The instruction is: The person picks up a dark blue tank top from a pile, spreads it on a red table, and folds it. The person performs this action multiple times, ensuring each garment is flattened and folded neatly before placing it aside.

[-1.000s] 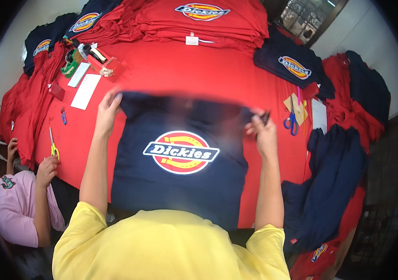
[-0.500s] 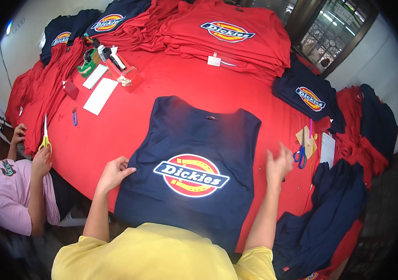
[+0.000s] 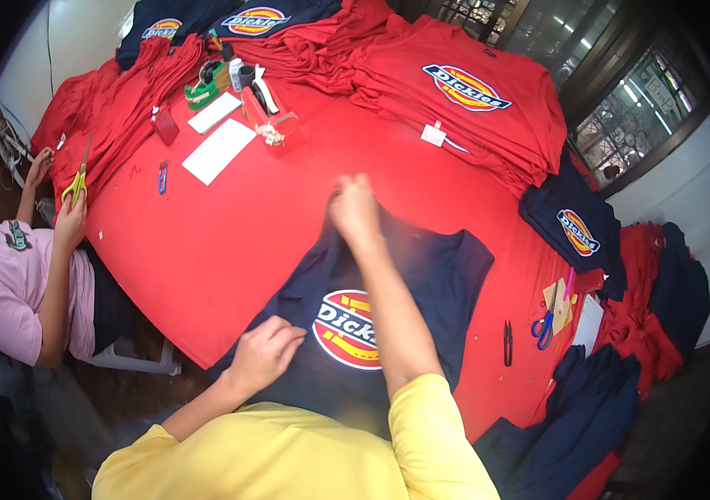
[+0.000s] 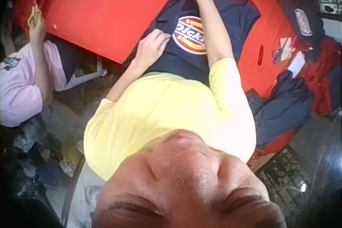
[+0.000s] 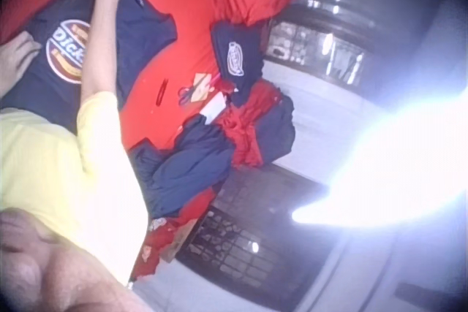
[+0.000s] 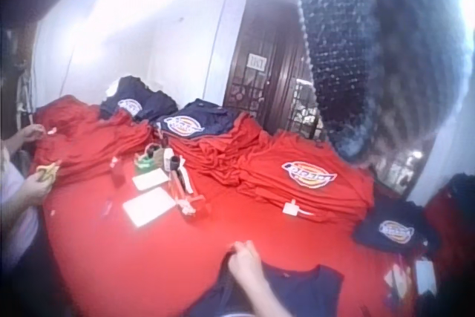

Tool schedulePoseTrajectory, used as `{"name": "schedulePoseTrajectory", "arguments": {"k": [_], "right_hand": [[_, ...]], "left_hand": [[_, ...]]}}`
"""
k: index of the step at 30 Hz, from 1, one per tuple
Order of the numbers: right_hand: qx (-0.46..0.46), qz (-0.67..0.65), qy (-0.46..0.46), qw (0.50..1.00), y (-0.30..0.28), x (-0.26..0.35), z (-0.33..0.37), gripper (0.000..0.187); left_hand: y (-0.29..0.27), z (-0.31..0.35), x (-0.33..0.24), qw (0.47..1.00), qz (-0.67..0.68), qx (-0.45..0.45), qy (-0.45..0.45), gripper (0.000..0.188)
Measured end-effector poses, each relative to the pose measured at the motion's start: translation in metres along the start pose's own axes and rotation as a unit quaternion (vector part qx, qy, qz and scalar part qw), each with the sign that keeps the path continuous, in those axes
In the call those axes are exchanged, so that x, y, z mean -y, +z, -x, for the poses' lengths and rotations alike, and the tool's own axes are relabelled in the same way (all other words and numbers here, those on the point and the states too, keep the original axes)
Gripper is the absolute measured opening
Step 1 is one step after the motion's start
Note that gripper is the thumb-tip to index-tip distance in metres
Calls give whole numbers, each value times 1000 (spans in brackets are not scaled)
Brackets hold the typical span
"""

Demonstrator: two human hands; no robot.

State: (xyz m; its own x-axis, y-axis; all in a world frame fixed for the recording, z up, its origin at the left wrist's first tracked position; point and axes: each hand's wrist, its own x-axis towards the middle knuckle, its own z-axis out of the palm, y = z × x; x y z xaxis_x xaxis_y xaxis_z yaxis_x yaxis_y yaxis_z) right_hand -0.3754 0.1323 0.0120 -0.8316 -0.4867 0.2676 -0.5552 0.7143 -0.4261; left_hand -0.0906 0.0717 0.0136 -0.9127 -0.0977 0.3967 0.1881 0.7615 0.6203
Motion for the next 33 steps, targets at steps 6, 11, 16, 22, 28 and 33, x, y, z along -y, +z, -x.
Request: {"name": "schedulePoseTrajectory", "arguments": {"k": [6,11,16,22,28,33], "right_hand": [[-83,-69,126,986,-92,-105,99,24],[5,-230,122,965,-107,-63,210,35],[145,-402,82,901,-41,38,269,34],[127,-317,116,933,-24,45,265,26],[167,-332,141,918,-27,38,254,23],[122,-297,125,939,-33,42,259,16]], "left_hand": [[23,23,-16,986,39,161,12,23],[-7,-9,-6,986,24,168,-2,25],[-12,-29,21,956,-84,270,73,22],[-22,-46,37,934,-57,348,54,26],[-30,-59,35,916,19,401,13,24],[-18,-49,43,934,102,344,-1,16]]}}
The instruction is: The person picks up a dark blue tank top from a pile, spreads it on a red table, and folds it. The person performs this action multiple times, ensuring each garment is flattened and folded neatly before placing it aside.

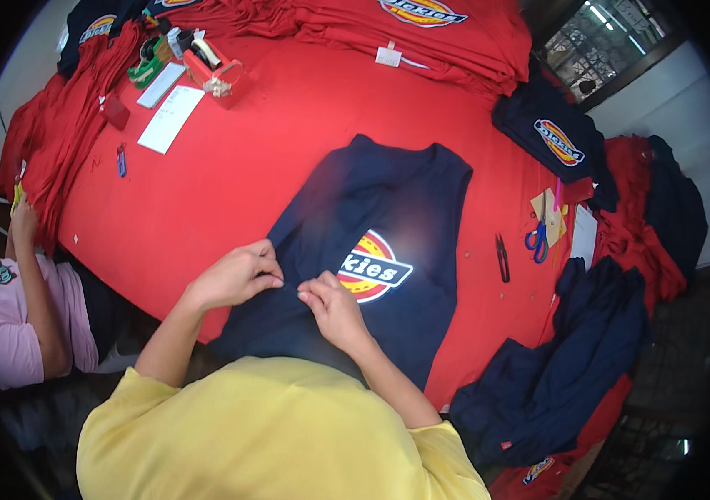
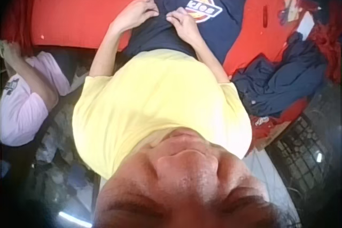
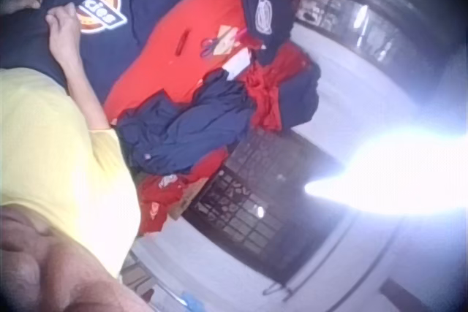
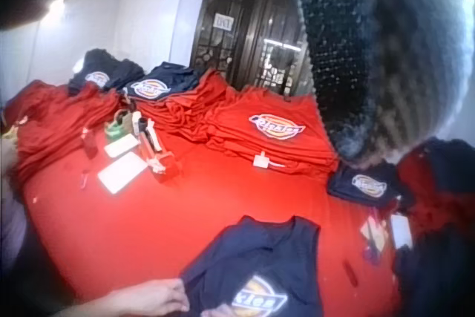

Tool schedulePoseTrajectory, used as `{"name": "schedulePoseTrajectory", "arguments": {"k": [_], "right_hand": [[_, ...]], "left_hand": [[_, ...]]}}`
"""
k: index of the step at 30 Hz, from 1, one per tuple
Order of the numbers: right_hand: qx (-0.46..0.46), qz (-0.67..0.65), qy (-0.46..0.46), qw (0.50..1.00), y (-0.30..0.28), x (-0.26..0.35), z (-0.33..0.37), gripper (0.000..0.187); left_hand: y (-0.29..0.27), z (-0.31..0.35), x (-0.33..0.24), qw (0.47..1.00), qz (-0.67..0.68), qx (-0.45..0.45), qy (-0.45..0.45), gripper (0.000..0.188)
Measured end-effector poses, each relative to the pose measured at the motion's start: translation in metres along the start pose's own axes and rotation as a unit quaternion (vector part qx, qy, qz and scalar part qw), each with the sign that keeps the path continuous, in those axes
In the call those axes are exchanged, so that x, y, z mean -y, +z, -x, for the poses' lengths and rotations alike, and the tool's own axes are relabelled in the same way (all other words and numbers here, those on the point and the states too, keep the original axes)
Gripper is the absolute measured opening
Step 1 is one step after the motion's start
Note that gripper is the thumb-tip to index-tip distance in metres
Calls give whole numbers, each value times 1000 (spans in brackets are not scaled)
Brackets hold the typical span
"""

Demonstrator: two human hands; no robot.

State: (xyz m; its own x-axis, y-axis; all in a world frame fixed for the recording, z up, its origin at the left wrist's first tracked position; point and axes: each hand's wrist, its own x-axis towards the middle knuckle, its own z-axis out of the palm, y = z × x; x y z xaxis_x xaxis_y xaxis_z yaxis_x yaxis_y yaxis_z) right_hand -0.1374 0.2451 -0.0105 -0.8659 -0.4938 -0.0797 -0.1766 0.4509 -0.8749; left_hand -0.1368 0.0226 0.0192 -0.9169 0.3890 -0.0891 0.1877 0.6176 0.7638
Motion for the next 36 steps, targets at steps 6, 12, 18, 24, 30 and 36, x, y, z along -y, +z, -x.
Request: {"name": "schedulePoseTrajectory", "arguments": {"k": [6,12,18,24,30,36], "right_hand": [[-56,8,-18,998,-29,-18,16,13],[-398,383,81,830,-168,-101,21,21],[-443,472,215,731,-211,-157,30,28],[-454,421,167,767,-211,-174,27,27],[-472,410,154,765,-216,-180,31,27],[-484,433,104,753,-196,-149,28,27]], "left_hand": [[5,-18,-14,997,-64,-38,-12,16],[-3,-105,3,948,-104,-287,85,22],[11,-161,22,976,-80,-203,19,16],[-13,-150,10,984,13,-174,-34,12],[-28,-149,21,949,135,-283,-46,19],[-79,-140,78,883,-2,-455,-111,24]]}}
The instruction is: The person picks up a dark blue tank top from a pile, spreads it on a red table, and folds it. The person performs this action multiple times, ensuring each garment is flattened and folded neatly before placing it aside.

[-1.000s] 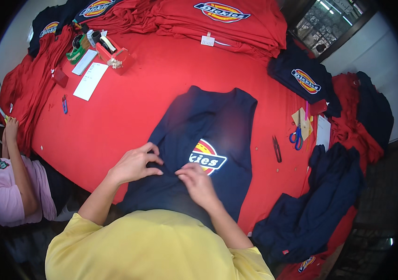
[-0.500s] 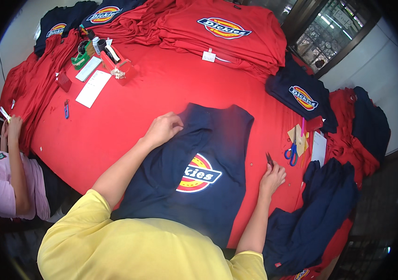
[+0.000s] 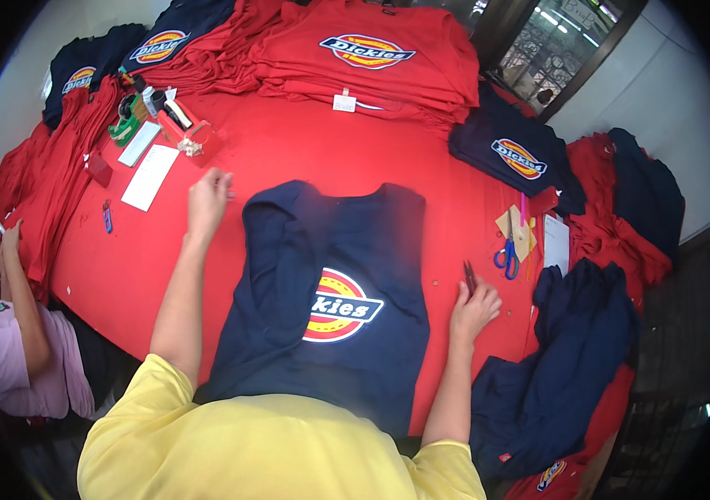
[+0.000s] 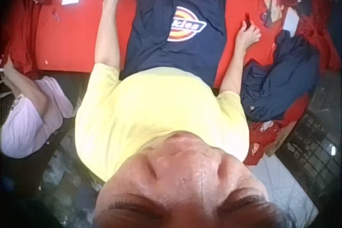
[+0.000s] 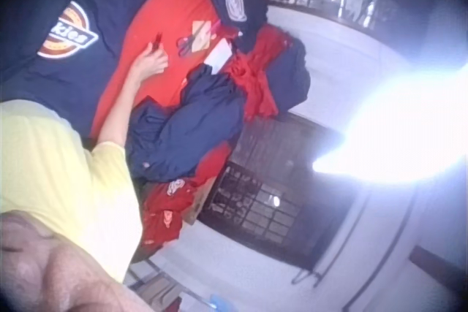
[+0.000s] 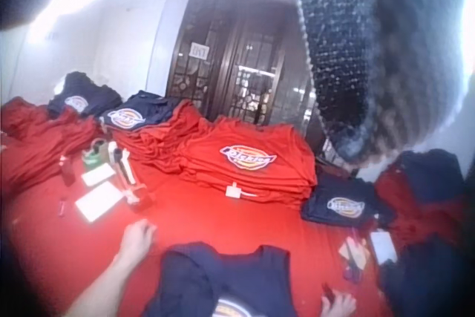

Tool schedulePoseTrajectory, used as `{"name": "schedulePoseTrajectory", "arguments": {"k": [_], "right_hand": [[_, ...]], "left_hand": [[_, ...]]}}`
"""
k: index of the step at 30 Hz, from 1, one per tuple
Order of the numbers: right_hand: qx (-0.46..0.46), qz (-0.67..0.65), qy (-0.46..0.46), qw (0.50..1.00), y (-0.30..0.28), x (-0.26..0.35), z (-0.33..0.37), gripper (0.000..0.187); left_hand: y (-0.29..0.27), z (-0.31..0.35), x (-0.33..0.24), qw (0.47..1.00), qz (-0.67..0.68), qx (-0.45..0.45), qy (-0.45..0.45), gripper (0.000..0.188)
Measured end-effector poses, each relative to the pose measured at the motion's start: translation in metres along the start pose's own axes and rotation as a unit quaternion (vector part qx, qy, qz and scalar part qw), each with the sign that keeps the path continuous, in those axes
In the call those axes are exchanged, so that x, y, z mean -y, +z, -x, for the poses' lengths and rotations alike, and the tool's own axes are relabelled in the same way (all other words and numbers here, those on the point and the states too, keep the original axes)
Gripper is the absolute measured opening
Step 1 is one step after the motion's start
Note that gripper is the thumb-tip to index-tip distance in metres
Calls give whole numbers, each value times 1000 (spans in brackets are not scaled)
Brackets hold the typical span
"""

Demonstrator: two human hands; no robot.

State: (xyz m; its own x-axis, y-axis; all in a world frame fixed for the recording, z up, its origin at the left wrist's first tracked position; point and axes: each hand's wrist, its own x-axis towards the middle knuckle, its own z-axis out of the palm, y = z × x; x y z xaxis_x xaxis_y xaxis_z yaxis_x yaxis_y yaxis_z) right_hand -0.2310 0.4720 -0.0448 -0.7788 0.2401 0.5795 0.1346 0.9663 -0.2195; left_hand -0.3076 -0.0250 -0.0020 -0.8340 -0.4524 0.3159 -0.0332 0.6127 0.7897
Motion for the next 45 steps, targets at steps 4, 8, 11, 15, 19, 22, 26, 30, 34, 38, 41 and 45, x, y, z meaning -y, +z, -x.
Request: {"name": "schedulePoseTrajectory", "arguments": {"k": [4,8,11,15,19,22,26,30,34,38,41,45], "right_hand": [[301,-166,58,937,-54,45,23,22],[270,-148,50,950,-77,57,37,16],[119,-200,-97,968,-73,103,38,16],[232,-254,-316,884,-74,180,60,21],[358,-306,-420,776,-79,197,102,27],[386,-386,-351,761,-91,190,86,25],[347,-345,-245,837,-101,162,50,14],[319,-366,-214,848,-63,124,25,28],[231,-263,-245,904,-7,100,15,34],[305,-281,-51,909,-21,89,-18,29],[326,-348,-151,866,-53,104,7,28],[521,-375,-209,738,-86,142,53,26]], "left_hand": [[-30,-4,-26,999,-32,0,-4,27],[-31,32,-80,981,97,167,-11,33],[-23,77,-109,941,77,329,19,32],[-31,95,-111,953,-27,282,109,27],[-92,94,-83,962,-159,212,69,23],[-154,103,-32,899,-367,237,-1,16],[-181,135,-4,922,-369,115,17,24],[-106,158,-50,971,-114,187,96,12],[-23,224,-85,886,-16,406,223,28],[-14,227,-77,878,-84,426,203,36],[-20,217,-81,877,-22,470,98,30],[-15,222,-74,882,78,465,27,21]]}}
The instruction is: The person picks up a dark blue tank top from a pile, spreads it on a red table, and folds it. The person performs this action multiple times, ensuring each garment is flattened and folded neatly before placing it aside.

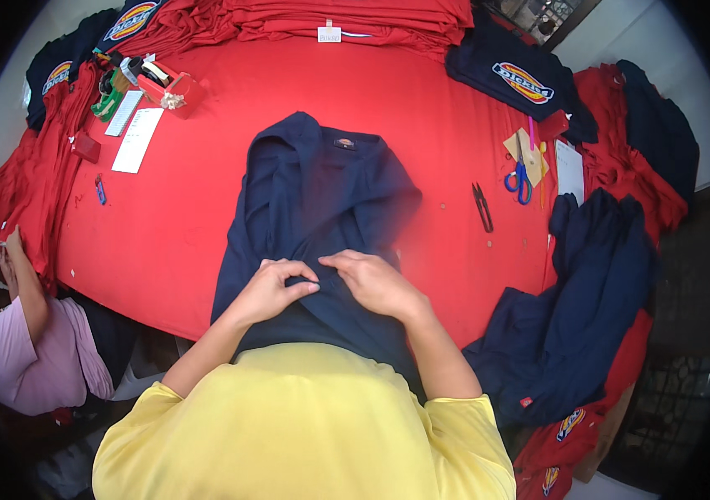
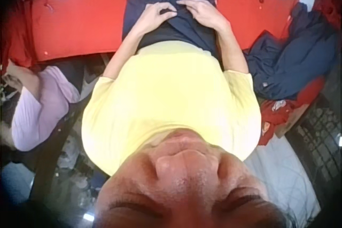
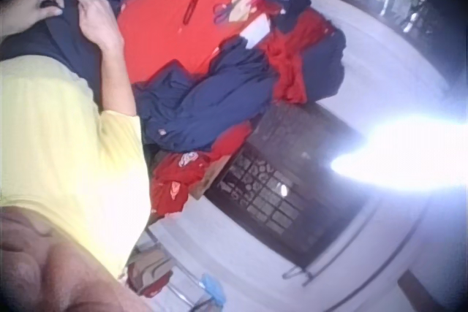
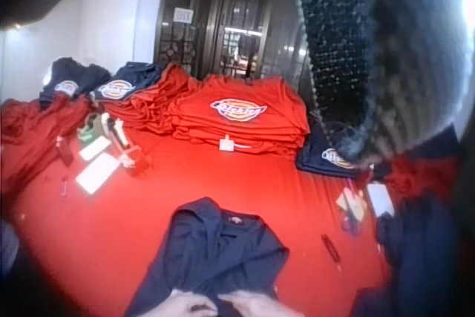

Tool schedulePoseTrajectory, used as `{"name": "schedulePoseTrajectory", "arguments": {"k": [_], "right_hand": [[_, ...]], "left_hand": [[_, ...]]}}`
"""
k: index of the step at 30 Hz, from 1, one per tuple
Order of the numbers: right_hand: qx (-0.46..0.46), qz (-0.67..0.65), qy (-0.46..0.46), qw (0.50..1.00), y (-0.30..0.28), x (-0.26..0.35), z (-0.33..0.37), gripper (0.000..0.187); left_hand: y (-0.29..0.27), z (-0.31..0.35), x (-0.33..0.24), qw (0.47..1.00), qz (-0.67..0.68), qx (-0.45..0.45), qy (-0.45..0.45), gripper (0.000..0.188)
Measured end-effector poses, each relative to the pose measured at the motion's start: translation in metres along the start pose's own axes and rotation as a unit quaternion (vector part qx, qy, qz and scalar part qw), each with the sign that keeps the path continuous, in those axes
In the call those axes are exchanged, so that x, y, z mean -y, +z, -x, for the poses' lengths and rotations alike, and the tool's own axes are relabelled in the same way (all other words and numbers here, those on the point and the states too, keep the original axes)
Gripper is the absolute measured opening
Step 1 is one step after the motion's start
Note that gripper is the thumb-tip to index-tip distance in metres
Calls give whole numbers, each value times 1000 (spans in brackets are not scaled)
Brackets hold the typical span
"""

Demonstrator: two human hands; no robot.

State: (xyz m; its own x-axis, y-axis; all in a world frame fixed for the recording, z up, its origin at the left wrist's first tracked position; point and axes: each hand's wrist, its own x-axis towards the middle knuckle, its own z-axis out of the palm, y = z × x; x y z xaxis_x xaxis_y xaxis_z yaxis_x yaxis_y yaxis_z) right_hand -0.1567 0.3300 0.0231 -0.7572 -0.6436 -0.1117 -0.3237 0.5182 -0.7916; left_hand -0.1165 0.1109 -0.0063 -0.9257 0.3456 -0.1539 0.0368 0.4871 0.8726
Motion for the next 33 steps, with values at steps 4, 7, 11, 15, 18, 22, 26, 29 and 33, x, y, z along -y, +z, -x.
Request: {"name": "schedulePoseTrajectory", "arguments": {"k": [4,7,11,15,18,22,26,29,33], "right_hand": [[-7,-20,52,998,4,-8,7,23],[-3,-48,110,993,-4,-3,8,23],[-16,-42,95,994,-8,-6,8,18],[-49,74,38,995,-1,-4,9,20],[-103,106,79,986,9,-10,11,19],[-186,11,132,974,21,-33,16,18],[-292,-128,145,937,9,-67,39,21],[-425,-107,68,896,-9,-80,72,21],[-330,35,181,926,-4,-63,102,21]], "left_hand": [[-3,-2,0,996,77,-10,-35,20],[-4,-1,-6,995,63,-23,-67,19],[-2,-1,-2,996,51,-47,-58,17],[-7,5,-2,987,-17,-148,57,15],[-25,4,21,932,-109,-316,143,22],[-62,25,81,879,-421,-220,-45,63],[-77,89,116,812,-432,-311,-241,72],[-77,154,147,705,-429,-416,-383,66],[-57,144,97,852,-269,-438,-99,41]]}}
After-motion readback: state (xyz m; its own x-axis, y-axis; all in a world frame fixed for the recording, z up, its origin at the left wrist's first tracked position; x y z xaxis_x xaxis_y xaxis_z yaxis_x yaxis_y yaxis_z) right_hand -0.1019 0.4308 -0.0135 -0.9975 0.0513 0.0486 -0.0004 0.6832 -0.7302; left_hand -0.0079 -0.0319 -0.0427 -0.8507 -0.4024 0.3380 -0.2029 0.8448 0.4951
